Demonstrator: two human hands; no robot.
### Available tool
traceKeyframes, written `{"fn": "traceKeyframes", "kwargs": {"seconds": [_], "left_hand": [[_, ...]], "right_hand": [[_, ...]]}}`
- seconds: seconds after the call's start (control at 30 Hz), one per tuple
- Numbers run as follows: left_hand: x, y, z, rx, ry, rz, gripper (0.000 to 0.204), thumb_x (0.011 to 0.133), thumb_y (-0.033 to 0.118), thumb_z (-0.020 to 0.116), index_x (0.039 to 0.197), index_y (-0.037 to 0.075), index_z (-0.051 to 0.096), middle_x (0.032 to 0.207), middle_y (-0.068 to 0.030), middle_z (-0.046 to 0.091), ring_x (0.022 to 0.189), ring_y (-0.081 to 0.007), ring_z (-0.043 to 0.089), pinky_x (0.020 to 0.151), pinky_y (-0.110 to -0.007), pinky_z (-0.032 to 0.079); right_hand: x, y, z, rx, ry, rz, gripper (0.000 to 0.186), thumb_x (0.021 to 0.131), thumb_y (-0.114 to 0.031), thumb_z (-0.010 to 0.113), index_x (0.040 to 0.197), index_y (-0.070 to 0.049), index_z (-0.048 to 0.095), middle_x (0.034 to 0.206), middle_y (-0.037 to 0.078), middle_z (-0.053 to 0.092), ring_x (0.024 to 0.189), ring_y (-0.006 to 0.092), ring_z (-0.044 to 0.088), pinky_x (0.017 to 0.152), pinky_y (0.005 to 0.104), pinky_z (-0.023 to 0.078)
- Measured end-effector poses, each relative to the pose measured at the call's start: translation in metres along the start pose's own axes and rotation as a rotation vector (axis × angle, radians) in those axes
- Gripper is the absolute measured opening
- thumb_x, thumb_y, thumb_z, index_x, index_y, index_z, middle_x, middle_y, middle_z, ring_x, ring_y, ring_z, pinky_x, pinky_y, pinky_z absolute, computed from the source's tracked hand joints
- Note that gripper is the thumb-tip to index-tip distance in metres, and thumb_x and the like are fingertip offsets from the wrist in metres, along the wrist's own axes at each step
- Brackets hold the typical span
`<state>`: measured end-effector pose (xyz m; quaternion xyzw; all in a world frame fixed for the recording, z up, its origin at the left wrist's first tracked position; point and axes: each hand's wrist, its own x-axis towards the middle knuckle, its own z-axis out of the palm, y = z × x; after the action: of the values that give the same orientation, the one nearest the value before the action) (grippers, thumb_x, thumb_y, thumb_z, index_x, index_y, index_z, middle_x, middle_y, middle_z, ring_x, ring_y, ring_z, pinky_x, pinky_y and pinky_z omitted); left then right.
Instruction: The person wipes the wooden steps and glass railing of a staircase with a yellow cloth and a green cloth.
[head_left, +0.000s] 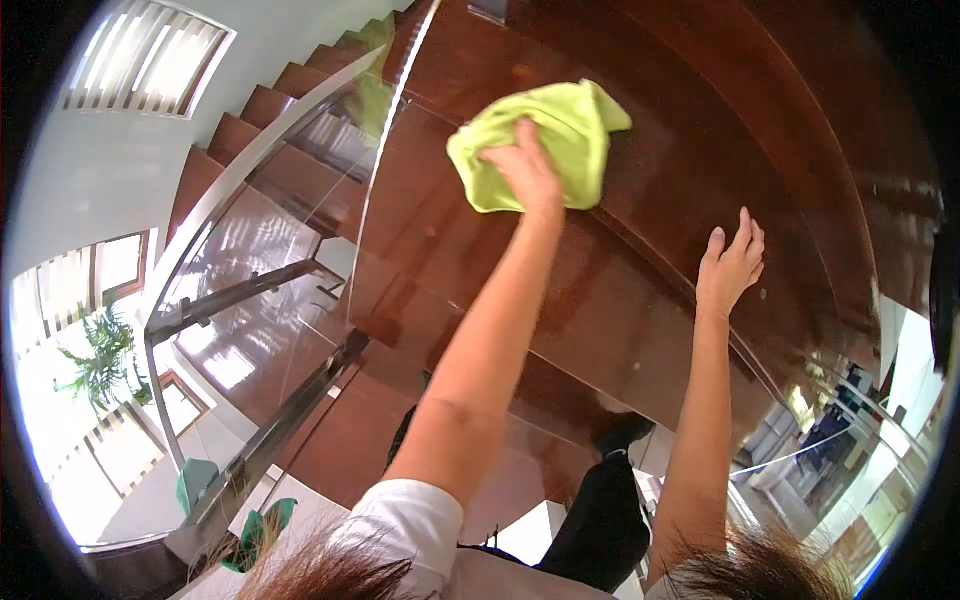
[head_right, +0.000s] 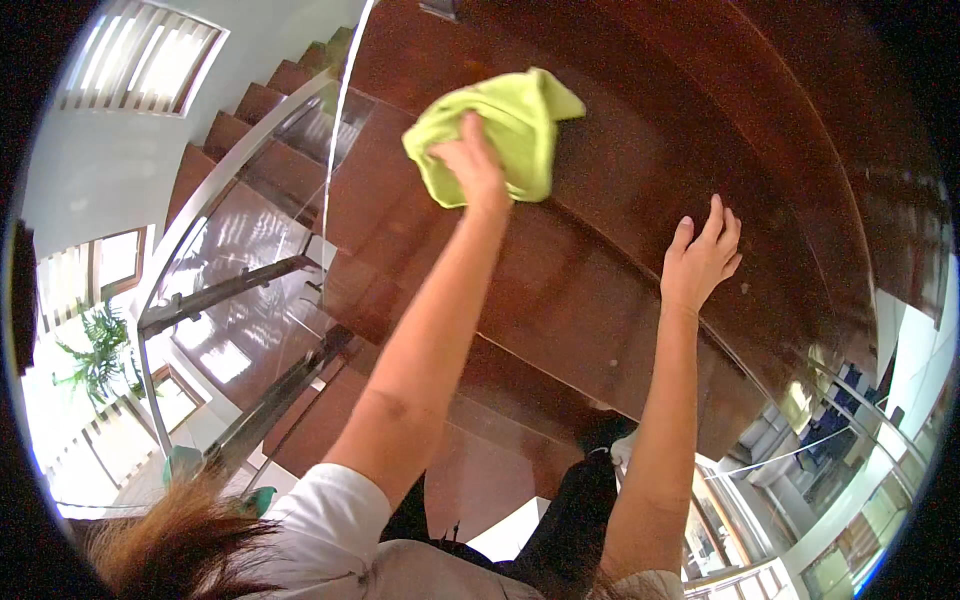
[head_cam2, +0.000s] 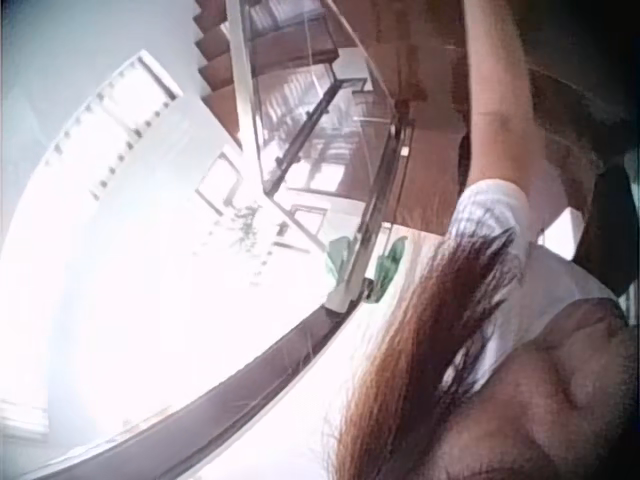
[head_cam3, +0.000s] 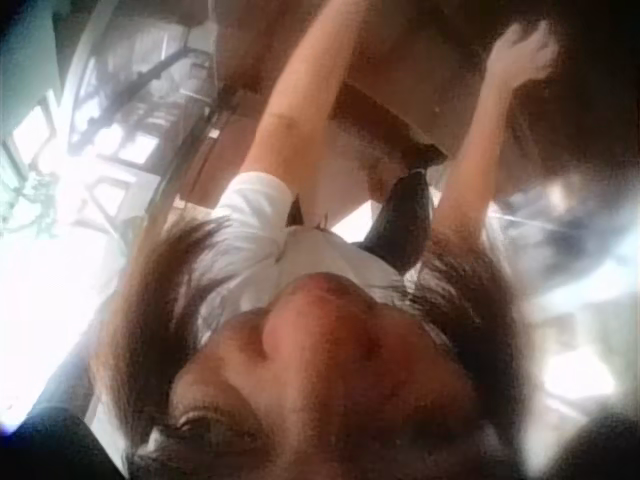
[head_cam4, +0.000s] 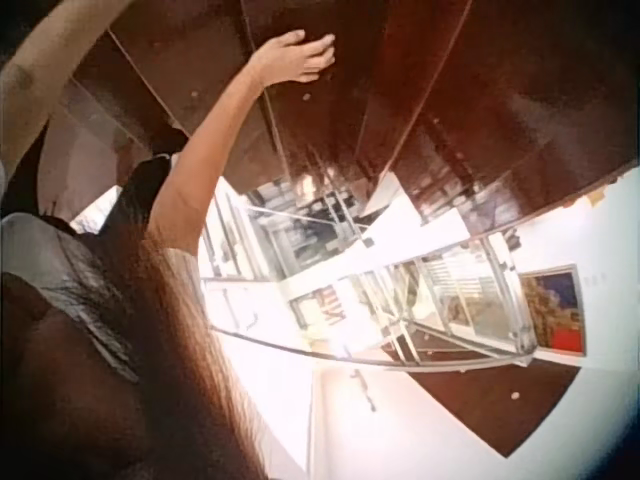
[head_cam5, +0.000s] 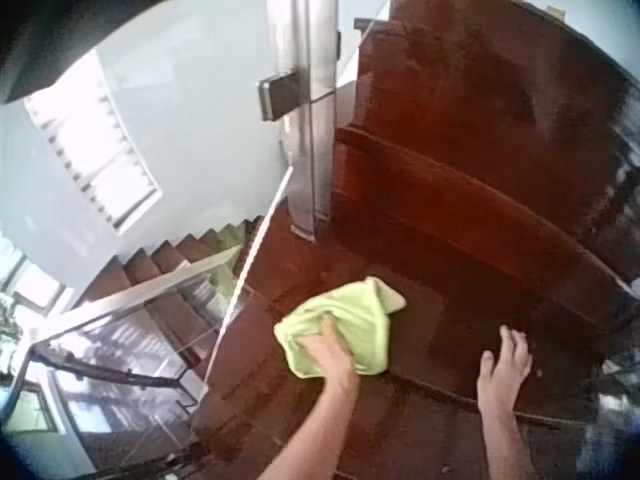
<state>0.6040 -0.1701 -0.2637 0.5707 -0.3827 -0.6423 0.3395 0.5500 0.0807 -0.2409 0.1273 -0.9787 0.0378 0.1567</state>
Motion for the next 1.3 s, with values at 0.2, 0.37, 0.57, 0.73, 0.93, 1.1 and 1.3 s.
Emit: {"fn": "traceKeyframes", "kwargs": {"seconds": [0.2,0.37,0.57,0.73,0.93,1.1,1.3], "left_hand": [[0.129,0.04,-0.027,0.022,0.006,0.242,0.044,0.091,0.042,0.056,0.095,-0.001,0.062,0.09,-0.0114,0.06,0.077,-0.0198,0.054,0.07,-0.036,0.047],[0.198,0.056,-0.046,-0.181,-0.172,0.192,0.055,0.092,0.047,0.049,0.124,0.003,0.053,0.123,-0.0129,0.057,0.108,-0.0269,0.057,0.096,-0.037,0.047],[0.159,0.065,-0.006,-0.254,-0.189,0.127,0.044,0.082,0.042,0.052,0.111,0.012,0.064,0.108,-0.0097,0.064,0.1,-0.0298,0.061,0.094,-0.051,0.047],[0.129,0.02,-0.003,0.092,-0.238,0.351,0.044,0.085,0.042,0.051,0.115,0.012,0.061,0.113,-0.0091,0.061,0.105,-0.0288,0.057,0.097,-0.048,0.044],[0.015,-0.07,0.036,0.75,-0.329,0.677,0.045,0.088,0.043,0.049,0.121,0.012,0.057,0.12,-0.0085,0.058,0.111,-0.0277,0.053,0.1,-0.045,0.041],[-0.102,-0.121,0.038,-0.313,-0.59,-0.208,0.046,0.091,0.043,0.048,0.125,0.013,0.054,0.125,-0.0079,0.055,0.117,-0.0268,0.05,0.103,-0.043,0.039],[-0.193,-0.1,-0.009,-0.6,-0.512,-0.806,0.043,0.094,0.042,0.048,0.124,0.012,0.054,0.125,-0.0055,0.055,0.116,-0.0249,0.049,0.099,-0.041,0.041]], "right_hand": [[0.003,0.006,0.014,0.003,-0.093,0.119,0.055,0.092,-0.036,0.05,0.14,-0.013,0.036,0.139,0.012,0.04,0.135,0.0314,0.031,0.104,0.0643,0.025],[0.001,-0.002,0.025,-0.032,-0.115,0.131,0.055,0.09,-0.038,0.05,0.137,-0.011,0.04,0.139,0.014,0.039,0.136,0.0348,0.029,0.106,0.0637,0.022],[0.007,0.018,0.013,-0.004,-0.14,0.172,0.055,0.089,-0.039,0.047,0.136,-0.01,0.043,0.141,0.016,0.036,0.136,0.0374,0.027,0.106,0.065,0.019],[0.008,0.011,0.007,0.04,-0.189,0.179,0.056,0.092,-0.04,0.042,0.137,-0.007,0.04,0.141,0.019,0.033,0.136,0.0392,0.026,0.106,0.0643,0.02],[0.003,0.014,0.002,0.121,-0.221,0.204,0.057,0.093,-0.038,0.043,0.138,-0.005,0.038,0.143,0.02,0.032,0.138,0.0399,0.023,0.108,0.0636,0.018],[0.003,0.0,0.0,0.152,-0.191,0.206,0.06,0.089,-0.036,0.049,0.141,-0.008,0.034,0.143,0.018,0.032,0.138,0.0389,0.024,0.107,0.0649,0.018],[-0.001,0.021,-0.006,0.348,-0.061,0.256,0.06,0.089,-0.032,0.051,0.141,-0.008,0.033,0.142,0.019,0.034,0.137,0.0415,0.024,0.107,0.0652,0.015]]}}
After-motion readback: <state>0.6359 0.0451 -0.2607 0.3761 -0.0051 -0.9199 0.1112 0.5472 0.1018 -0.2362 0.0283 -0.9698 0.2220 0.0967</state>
